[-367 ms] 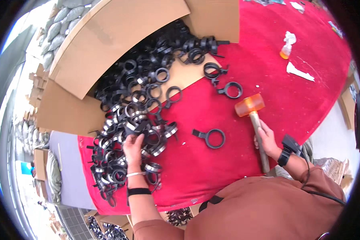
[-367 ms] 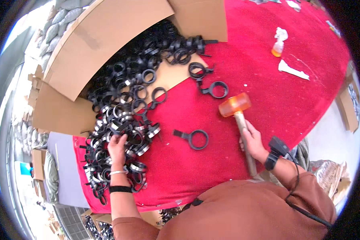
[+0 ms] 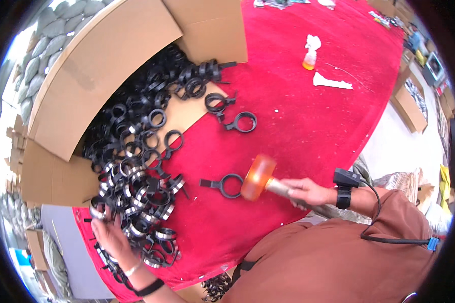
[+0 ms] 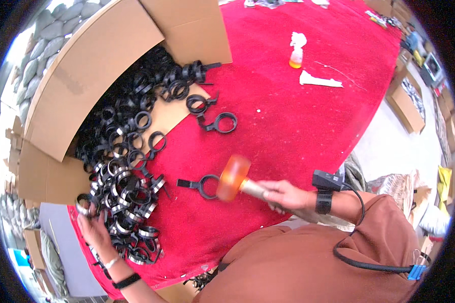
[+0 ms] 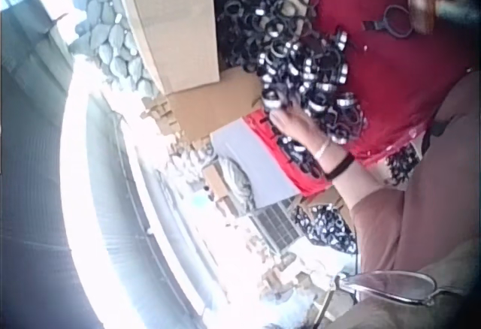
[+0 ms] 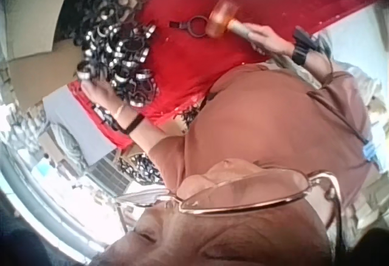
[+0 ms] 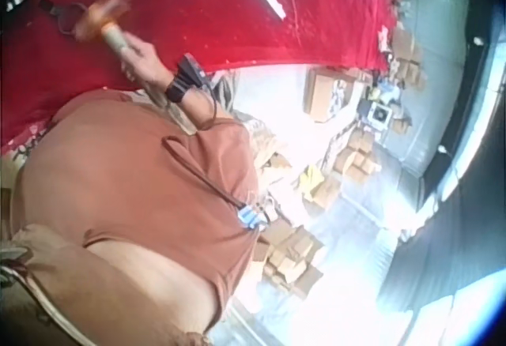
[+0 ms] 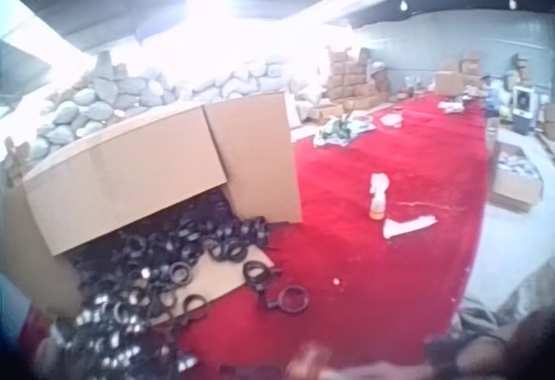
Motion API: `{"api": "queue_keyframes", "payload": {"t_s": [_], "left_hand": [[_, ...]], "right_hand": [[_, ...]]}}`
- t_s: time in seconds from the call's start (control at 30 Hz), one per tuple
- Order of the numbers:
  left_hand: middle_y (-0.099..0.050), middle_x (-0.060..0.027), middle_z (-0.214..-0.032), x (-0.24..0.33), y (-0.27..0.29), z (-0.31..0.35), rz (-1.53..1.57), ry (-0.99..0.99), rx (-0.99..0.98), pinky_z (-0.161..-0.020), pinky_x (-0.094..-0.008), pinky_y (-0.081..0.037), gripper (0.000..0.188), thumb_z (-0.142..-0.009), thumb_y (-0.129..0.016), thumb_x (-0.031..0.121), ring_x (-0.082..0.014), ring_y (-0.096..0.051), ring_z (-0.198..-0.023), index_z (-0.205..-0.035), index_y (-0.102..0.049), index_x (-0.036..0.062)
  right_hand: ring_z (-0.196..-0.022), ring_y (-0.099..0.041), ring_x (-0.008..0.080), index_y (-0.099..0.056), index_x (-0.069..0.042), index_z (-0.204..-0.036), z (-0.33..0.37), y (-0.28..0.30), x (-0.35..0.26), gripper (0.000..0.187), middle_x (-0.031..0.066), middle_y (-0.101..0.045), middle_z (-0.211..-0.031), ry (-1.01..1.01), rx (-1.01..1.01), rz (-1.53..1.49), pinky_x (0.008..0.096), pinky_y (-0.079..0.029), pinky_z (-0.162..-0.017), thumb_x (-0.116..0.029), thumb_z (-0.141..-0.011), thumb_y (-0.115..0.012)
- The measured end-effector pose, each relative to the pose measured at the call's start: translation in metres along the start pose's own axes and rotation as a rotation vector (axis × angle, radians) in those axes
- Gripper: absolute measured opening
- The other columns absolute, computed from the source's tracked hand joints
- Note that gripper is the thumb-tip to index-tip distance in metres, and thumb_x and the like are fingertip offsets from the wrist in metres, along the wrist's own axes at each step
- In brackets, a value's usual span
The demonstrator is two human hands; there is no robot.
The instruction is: Using a mallet to tap black plastic rings onto a surface or into place for assembly.
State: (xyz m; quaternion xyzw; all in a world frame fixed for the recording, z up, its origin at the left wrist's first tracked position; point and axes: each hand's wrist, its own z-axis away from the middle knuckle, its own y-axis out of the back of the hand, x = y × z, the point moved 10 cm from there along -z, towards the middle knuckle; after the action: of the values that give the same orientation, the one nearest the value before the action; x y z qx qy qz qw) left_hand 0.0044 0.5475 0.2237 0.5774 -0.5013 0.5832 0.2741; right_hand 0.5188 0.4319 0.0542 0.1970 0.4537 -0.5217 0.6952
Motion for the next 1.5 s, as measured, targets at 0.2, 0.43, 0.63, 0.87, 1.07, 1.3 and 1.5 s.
{"api": "queue_keyframes", "payload": {"t_s": [0.2, 0.43, 0.63, 0.87, 1.07, 1.3, 1.5], "left_hand": [[-0.046, -0.0141, -0.134, -0.010, -0.054, 0.096, 0.474, 0.178, -0.499, -0.097, -0.0574, -0.038, 0.039, -0.098, -0.038, 0.030, -0.0306, -0.039, -0.127, -0.129, -0.046, 0.0082], [-0.060, -0.0110, -0.112, -0.136, -0.050, 0.212, 0.556, 0.628, 0.035, -0.089, -0.0439, -0.043, 0.035, -0.084, -0.063, 0.024, -0.0281, -0.055, -0.104, -0.113, -0.056, 0.0057], [-0.062, -0.0147, -0.104, -0.175, -0.053, 0.261, 0.629, 0.793, 0.115, -0.090, -0.0419, -0.046, 0.018, -0.085, -0.059, 0.011, -0.0290, -0.058, -0.099, -0.100, -0.059, 0.0014], [-0.059, -0.0119, -0.102, -0.186, -0.064, 0.283, 0.577, 0.888, 0.092, -0.084, -0.0417, -0.046, 0.023, -0.085, -0.060, 0.013, -0.0274, -0.057, -0.095, -0.105, -0.057, 0.0028], [-0.059, -0.0151, -0.105, -0.206, -0.056, 0.302, 0.626, 0.987, 0.130, -0.084, -0.0511, -0.044, 0.035, -0.087, -0.055, 0.030, -0.0300, -0.056, -0.096, -0.109, -0.054, 0.0027], [-0.059, -0.0150, -0.109, -0.193, -0.047, 0.290, 0.649, 0.883, 0.137, -0.085, -0.0449, -0.045, 0.051, -0.090, -0.049, 0.042, -0.0252, -0.058, -0.088, -0.120, -0.050, 0.0008], [-0.062, -0.0130, -0.098, -0.167, -0.004, 0.292, 0.406, 0.736, 0.226, -0.071, -0.0336, -0.049, 0.031, -0.090, -0.057, 0.020, -0.0205, -0.060, -0.077, -0.113, -0.052, 0.0013]], "right_hand": [[-0.063, -0.050, 0.0089, -0.029, -0.014, -0.143, -0.012, -0.042, 0.014, 0.049, 0.0015, -0.050, -0.075, -0.102, -0.236, 0.195, 0.0258, -0.046, -0.057, -0.027, -0.098, -0.041], [-0.057, -0.052, 0.0103, -0.030, -0.019, -0.142, -0.085, -0.032, -0.028, 0.046, 0.0019, -0.051, -0.071, 0.033, 0.024, -0.017, 0.0263, -0.048, -0.051, -0.029, -0.098, -0.039], [-0.053, -0.053, 0.0121, -0.029, -0.016, -0.142, -0.130, 0.001, -0.054, 0.047, 0.0038, -0.052, -0.069, 0.211, 0.248, -0.161, 0.0259, -0.046, -0.045, -0.028, -0.098, -0.041], [-0.046, -0.048, 0.0097, -0.043, -0.018, -0.130, -0.191, -0.007, -0.150, 0.035, 0.0007, -0.049, -0.063, 0.349, 0.358, -0.058, 0.0265, -0.043, -0.039, -0.029, -0.097, -0.040], [-0.046, -0.051, 0.0125, -0.052, -0.010, -0.115, -0.263, -0.060, -0.161, 0.033, 0.0026, -0.050, -0.061, 0.077, 0.193, 0.093, 0.0300, -0.045, -0.040, -0.035, -0.096, -0.041], [-0.092, -0.065, 0.0259, -0.044, -0.006, -0.132, -0.193, -0.082, -0.185, 0.041, 0.0156, -0.064, -0.103, 0.496, 0.307, 0.333, 0.0360, -0.052, -0.080, -0.022, -0.094, -0.047], [-0.061, -0.050, 0.0056, -0.041, -0.004, -0.133, -0.099, -0.068, -0.158, 0.043, -0.0004, -0.053, -0.073, 0.513, 0.171, 0.377, 0.0227, -0.046, -0.053, -0.019, -0.094, -0.048]]}}
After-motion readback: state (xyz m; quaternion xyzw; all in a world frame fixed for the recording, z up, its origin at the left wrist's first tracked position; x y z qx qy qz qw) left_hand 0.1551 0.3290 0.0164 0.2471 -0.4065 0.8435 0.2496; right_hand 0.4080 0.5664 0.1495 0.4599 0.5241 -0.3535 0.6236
